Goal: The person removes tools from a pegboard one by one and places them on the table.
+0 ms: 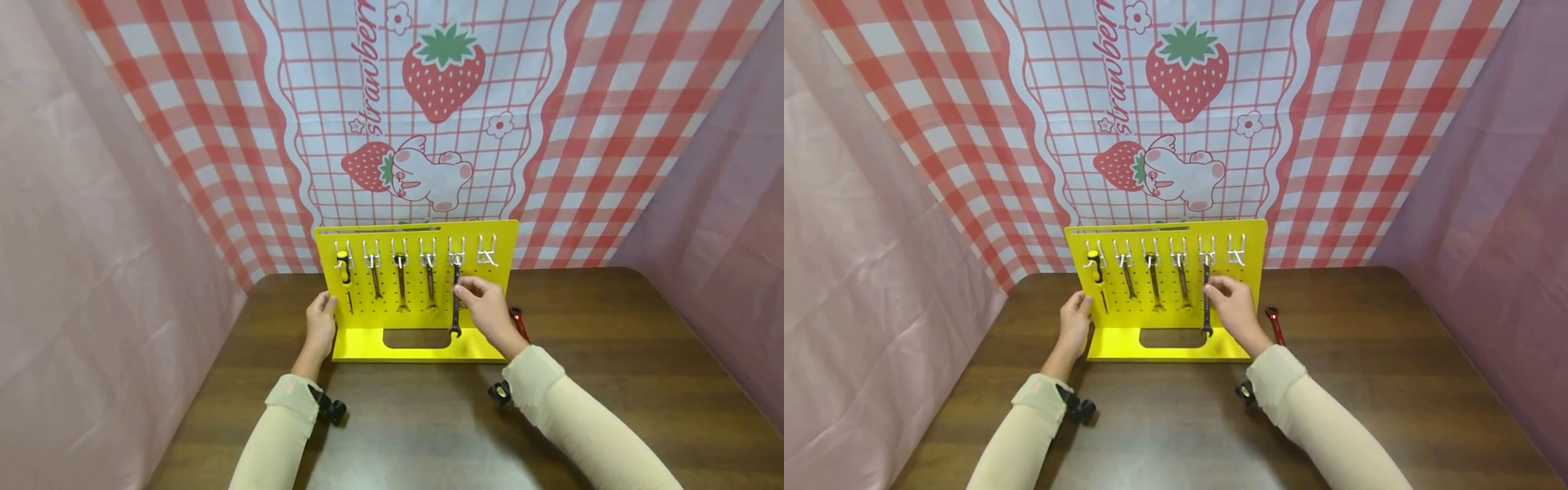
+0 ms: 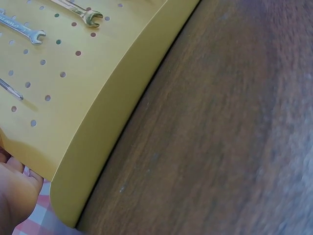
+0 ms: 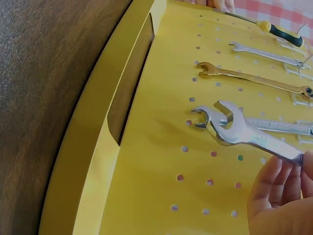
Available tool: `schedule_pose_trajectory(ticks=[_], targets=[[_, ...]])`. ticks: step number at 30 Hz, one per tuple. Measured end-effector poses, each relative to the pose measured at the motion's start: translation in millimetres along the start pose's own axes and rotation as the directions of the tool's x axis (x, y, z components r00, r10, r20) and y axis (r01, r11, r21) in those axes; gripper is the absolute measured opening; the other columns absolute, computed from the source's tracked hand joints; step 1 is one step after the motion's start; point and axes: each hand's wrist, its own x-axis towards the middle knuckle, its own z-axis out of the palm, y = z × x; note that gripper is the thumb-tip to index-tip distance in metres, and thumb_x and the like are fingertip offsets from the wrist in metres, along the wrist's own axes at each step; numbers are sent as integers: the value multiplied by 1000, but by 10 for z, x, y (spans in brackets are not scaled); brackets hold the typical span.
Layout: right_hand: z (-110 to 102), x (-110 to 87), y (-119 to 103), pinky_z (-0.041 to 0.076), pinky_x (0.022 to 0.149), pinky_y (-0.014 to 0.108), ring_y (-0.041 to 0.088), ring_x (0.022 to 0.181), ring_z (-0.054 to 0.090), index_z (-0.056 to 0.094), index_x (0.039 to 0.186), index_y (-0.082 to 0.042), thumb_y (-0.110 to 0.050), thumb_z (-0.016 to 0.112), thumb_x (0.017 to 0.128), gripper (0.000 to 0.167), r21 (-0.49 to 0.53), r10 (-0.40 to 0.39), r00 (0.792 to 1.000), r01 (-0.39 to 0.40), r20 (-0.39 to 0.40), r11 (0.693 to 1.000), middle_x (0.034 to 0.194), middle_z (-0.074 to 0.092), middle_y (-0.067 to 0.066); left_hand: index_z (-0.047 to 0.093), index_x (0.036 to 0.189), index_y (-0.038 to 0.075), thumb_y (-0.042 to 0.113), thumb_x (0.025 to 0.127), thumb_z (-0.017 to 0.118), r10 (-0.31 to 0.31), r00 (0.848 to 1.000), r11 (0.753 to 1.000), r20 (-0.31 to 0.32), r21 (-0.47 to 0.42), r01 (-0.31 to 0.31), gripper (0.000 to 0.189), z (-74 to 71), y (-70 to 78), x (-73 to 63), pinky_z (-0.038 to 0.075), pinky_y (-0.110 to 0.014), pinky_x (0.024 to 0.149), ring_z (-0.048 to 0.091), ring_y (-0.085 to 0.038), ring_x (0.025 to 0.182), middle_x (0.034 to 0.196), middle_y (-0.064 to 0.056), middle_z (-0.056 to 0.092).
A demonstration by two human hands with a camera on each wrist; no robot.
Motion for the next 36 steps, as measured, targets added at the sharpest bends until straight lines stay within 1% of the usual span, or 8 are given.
schedule_pose_trajectory(ticks=[4, 8, 13, 16, 20, 26, 32, 36], targets=[[-19, -18, -31, 54, 87, 51, 25, 93, 61, 69, 116, 4, -21, 64, 101, 30, -4, -14, 1000, 14, 25, 1000, 106, 66, 17, 62, 121, -6, 12, 108, 47, -10, 1000, 1000, -5, -2, 10, 27, -10, -16, 5, 42, -37, 87, 49, -23, 98, 108, -15, 60], [-36, -32, -76, 54, 85, 54, 24, 88, 62, 68, 115, 7, -19, 64, 101, 29, -5, -36, 998, 37, 48, 999, 101, 66, 16, 63, 120, -8, 10, 108, 47, 12, 1000, 1000, -9, -24, -12, 27, -2, -18, 18, 42, -33, 84, 50, -21, 95, 105, -17, 60], [-59, -72, -111, 57, 79, 48, 23, 83, 61, 67, 113, 9, -15, 65, 101, 27, -14, -50, 996, 51, 68, 999, 96, 65, 15, 63, 120, -8, 11, 108, 47, 9, 1000, 999, -17, -39, -10, 28, 4, -13, 9, 43, -31, 81, 53, -18, 92, 103, -14, 63], [-78, -90, -130, 57, 75, 40, 25, 82, 61, 67, 112, 9, -15, 65, 101, 27, -30, -69, 994, 72, 84, 997, 95, 65, 15, 63, 121, -7, 13, 107, 48, -2, 1000, 999, -18, -42, 1, 28, -6, -10, 2, 43, -31, 81, 51, -18, 92, 101, -10, 62], [-110, -120, -178, 55, 70, 31, 27, 80, 61, 68, 111, 7, -17, 65, 100, 26, -57, -82, 990, 89, 113, 994, 93, 65, 14, 63, 121, -6, 14, 108, 48, -9, 1000, 999, -19, -36, 9, 28, -17, -13, 4, 43, -31, 81, 50, -19, 92, 101, -10, 60], [-159, -183, -228, 56, 68, 32, 27, 78, 62, 69, 107, 5, -15, 66, 100, 22, -60, -114, 985, 123, 133, 991, 92, 66, 14, 63, 121, -5, 15, 108, 48, -29, 999, 999, -19, -32, 28, 29, -12, -27, -9, 44, -31, 82, 52, -19, 94, 105, -13, 62], [-202, -244, -271, 57, 68, 32, 28, 78, 62, 70, 104, 2, -11, 66, 99, 14, -61, -149, 980, 158, 133, 986, 92, 66, 13, 63, 119, -6, 13, 108, 48, -17, 1000, 999, -18, -30, 17, 27, 11, -13, -9, 42, -33, 80, 49, -20, 90, 100, -11, 60], [-264, -303, -290, 55, 66, 30, 30, 76, 61, 70, 104, 2, -12, 66, 99, 15, -45, -145, 981, 152, 132, 987, 90, 65, 15, 63, 118, -6, 12, 108, 47, -10, 1000, 1000, -15, -24, 10, 26, 30, 2, -8, 42, -33, 80, 47, -20, 90, 98, -9, 58]])
